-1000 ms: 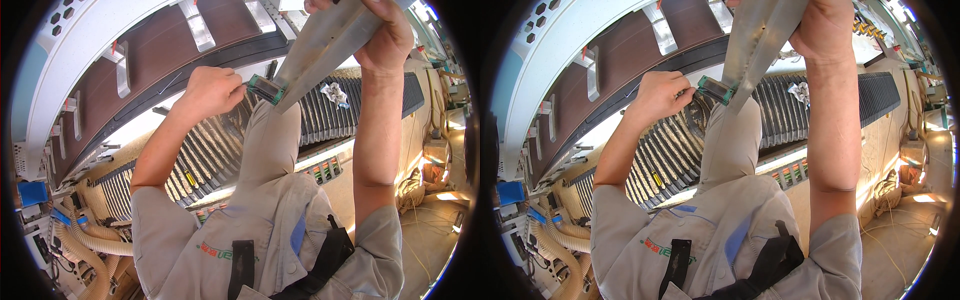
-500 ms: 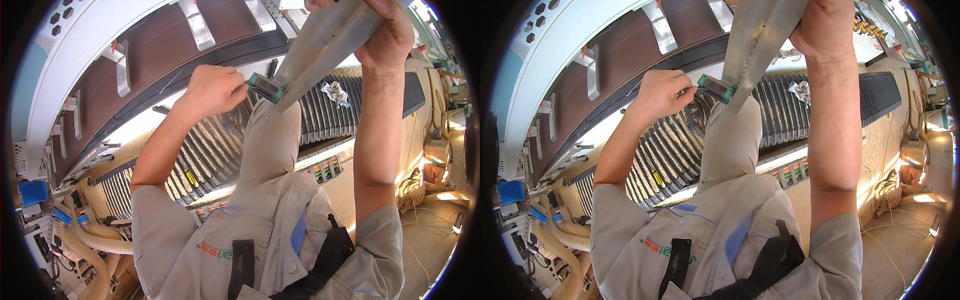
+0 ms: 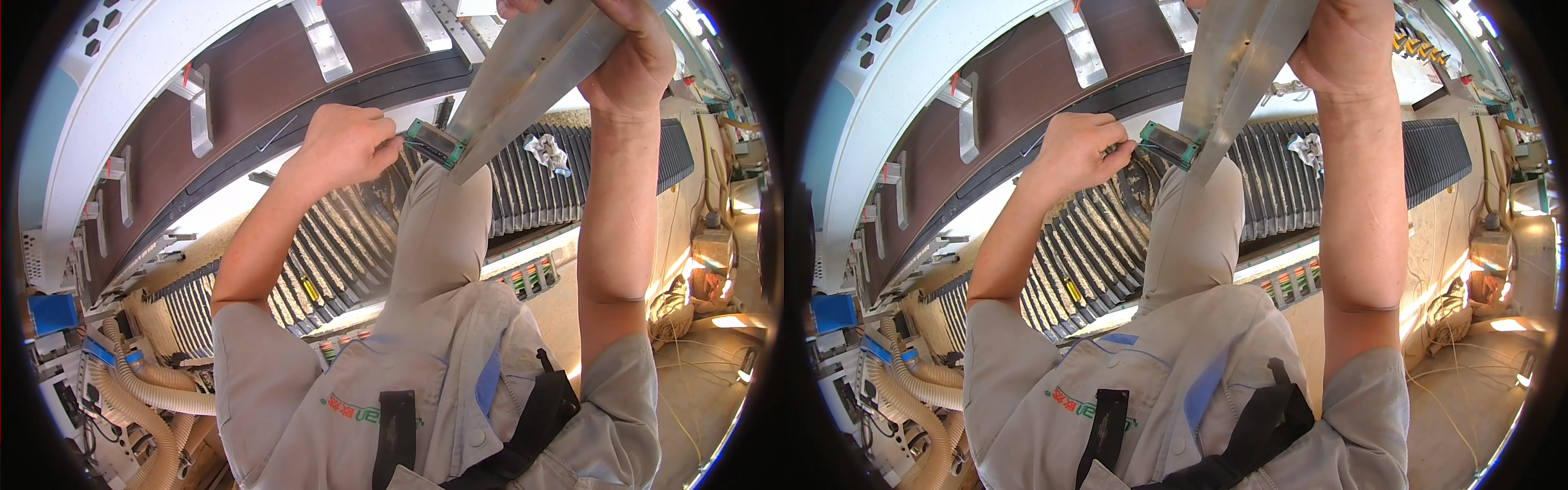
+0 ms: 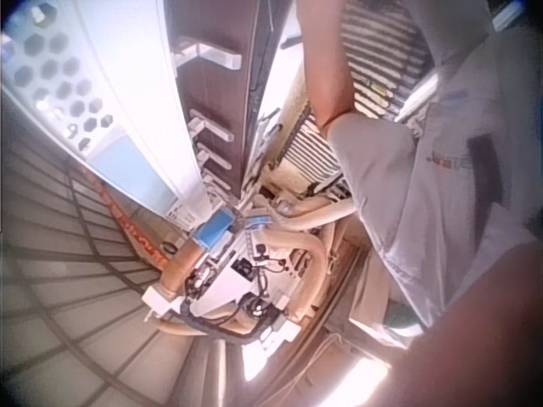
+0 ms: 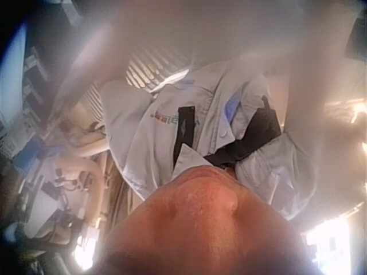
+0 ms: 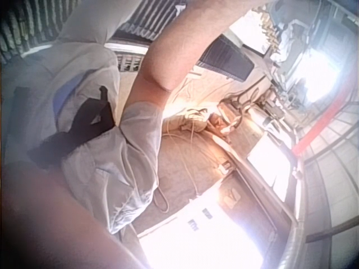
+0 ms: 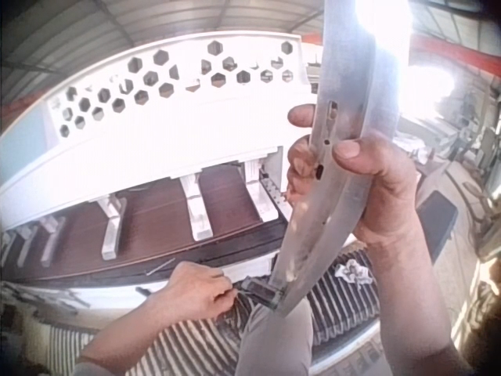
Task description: The person unscrews a sensor from a metal rail, repositions the rail onto a large industrial machine component, and then works on the sensor housing by hand.
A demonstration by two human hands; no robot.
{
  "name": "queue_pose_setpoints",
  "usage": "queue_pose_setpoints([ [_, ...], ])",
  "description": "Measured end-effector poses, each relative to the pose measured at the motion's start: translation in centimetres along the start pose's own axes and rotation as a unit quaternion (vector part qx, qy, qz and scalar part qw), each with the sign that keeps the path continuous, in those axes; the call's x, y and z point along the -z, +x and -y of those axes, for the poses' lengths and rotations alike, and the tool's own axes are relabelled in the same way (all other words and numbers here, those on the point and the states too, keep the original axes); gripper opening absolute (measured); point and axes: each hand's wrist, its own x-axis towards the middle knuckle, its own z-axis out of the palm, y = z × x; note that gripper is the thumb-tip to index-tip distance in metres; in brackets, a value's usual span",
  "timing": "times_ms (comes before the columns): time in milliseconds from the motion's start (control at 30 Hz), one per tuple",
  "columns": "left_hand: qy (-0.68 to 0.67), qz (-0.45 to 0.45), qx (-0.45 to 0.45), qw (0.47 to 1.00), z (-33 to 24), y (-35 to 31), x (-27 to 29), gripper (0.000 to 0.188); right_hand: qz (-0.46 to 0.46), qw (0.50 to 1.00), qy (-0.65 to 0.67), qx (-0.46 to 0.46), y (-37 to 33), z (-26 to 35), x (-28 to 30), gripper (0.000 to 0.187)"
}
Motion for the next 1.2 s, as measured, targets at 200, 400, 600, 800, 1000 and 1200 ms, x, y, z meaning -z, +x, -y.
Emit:
queue_pose_setpoints([
  [200, -0.005, 0.013, -0.002, 1.000, 0.3, 0.0, 0.2, 0.017, -0.003, 1.000, -0.003, -0.006, 0.1, 0.0, -0.2, 0.060],
  [400, -0.048, -0.002, 0.018, 0.999, 0.2, -0.1, 0.1, 0.017, 0.013, 0.998, -0.061, 0.026, 0.2, -0.3, 0.1, 0.060],
  [600, -0.032, 0.005, 0.027, 0.999, -0.7, 0.1, -0.4, 0.026, 0.024, 0.998, -0.056, 0.024, 0.3, -0.4, 0.1, 0.060],
  [800, -0.029, 0.015, 0.034, 0.999, -0.6, 0.1, -0.1, 0.027, 0.020, 0.999, -0.018, 0.020, 0.1, -0.4, -0.2, 0.060],
  [1000, -0.027, 0.017, 0.030, 0.999, -0.3, 0.1, -0.1, 0.028, 0.024, 0.997, -0.065, 0.030, 0.2, -0.3, 0.2, 0.061],
  [1200, -0.026, 0.013, 0.011, 1.000, 0.0, 0.0, -0.2, 0.019, 0.020, 0.997, -0.073, 0.033, 0.2, -0.3, 0.1, 0.061],
])
